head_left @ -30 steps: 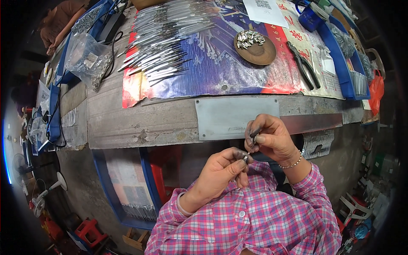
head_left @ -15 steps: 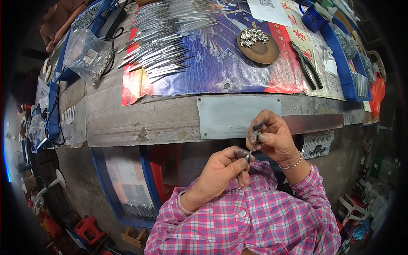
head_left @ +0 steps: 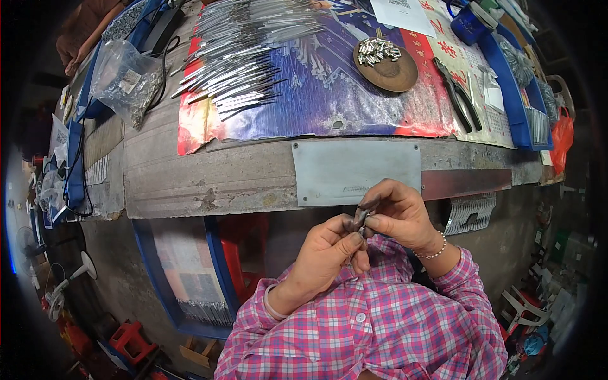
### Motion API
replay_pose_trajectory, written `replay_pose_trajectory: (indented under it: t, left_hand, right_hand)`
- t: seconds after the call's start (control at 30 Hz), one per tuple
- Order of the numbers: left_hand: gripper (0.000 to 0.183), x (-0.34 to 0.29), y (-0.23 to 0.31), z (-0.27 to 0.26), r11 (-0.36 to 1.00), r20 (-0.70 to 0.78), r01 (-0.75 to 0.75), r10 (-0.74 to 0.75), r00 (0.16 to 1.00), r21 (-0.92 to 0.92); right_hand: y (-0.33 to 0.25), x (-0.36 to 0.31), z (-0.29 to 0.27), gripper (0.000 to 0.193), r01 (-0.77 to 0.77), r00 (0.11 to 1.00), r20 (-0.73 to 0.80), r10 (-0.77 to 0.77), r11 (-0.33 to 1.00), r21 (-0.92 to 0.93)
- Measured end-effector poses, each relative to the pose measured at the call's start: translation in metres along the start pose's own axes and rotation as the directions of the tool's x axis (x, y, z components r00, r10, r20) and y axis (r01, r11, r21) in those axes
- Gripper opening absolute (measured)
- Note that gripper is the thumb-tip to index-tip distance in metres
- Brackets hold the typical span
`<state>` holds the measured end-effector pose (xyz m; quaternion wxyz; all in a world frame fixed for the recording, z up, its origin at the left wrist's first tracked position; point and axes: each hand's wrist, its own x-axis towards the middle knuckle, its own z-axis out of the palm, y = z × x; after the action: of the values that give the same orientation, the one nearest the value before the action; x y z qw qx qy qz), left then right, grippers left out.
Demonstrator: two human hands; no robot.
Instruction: The person assembles metal components by fitting small caps onto metal rods by hand, crimping the joints with pliers, and placing the finished rods into a tray.
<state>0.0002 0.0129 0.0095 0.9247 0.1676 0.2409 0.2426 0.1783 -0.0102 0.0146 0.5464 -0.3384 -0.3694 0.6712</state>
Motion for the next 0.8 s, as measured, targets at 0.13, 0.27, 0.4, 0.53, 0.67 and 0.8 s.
replay_pose_trajectory:
  t: [0.13, 0.27, 0.4, 0.53, 0.67, 0.8]
  left_hand:
    - [0.012, 0.001, 0.002, 0.0, 1.0, -0.003, 0.024, -0.024, 1.0, 0.009]
    - [0.01, -0.001, -0.001, -0.005, 0.996, 0.048, 0.01, -0.014, 0.999, 0.086]
    - [0.008, -0.002, -0.006, -0.003, 0.823, 0.019, -0.225, 0.253, 0.967, 0.521]
    - [0.008, -0.002, -0.002, -0.002, 0.985, 0.055, -0.026, 0.017, 0.998, 0.169]
    - [0.008, 0.0, -0.006, -0.003, 0.953, 0.021, -0.064, 0.061, 0.998, 0.296]
    - [0.006, -0.004, 0.002, 0.006, 0.946, 0.045, -0.054, 0.042, 0.998, 0.319]
  right_hand:
    - [-0.004, 0.004, 0.004, 0.015, -0.05, 0.999, -0.023, 0.049, 0.998, -0.039]
    - [-0.002, 0.002, -0.003, 0.009, -0.029, 0.995, 0.089, 0.033, 0.999, -0.046]
    - [0.002, -0.001, 0.0, 0.01, -0.024, 0.999, 0.019, 0.029, 0.965, -0.26]
    - [-0.005, 0.004, 0.004, 0.009, -0.061, 0.997, 0.043, 0.063, 0.996, -0.063]
    - [0.002, -0.001, 0.002, 0.011, -0.064, 0.998, -0.018, 0.061, 0.982, -0.18]
    - [-0.006, 0.004, 0.007, 0.012, -0.031, 1.0, -0.011, 0.029, 0.989, -0.145]
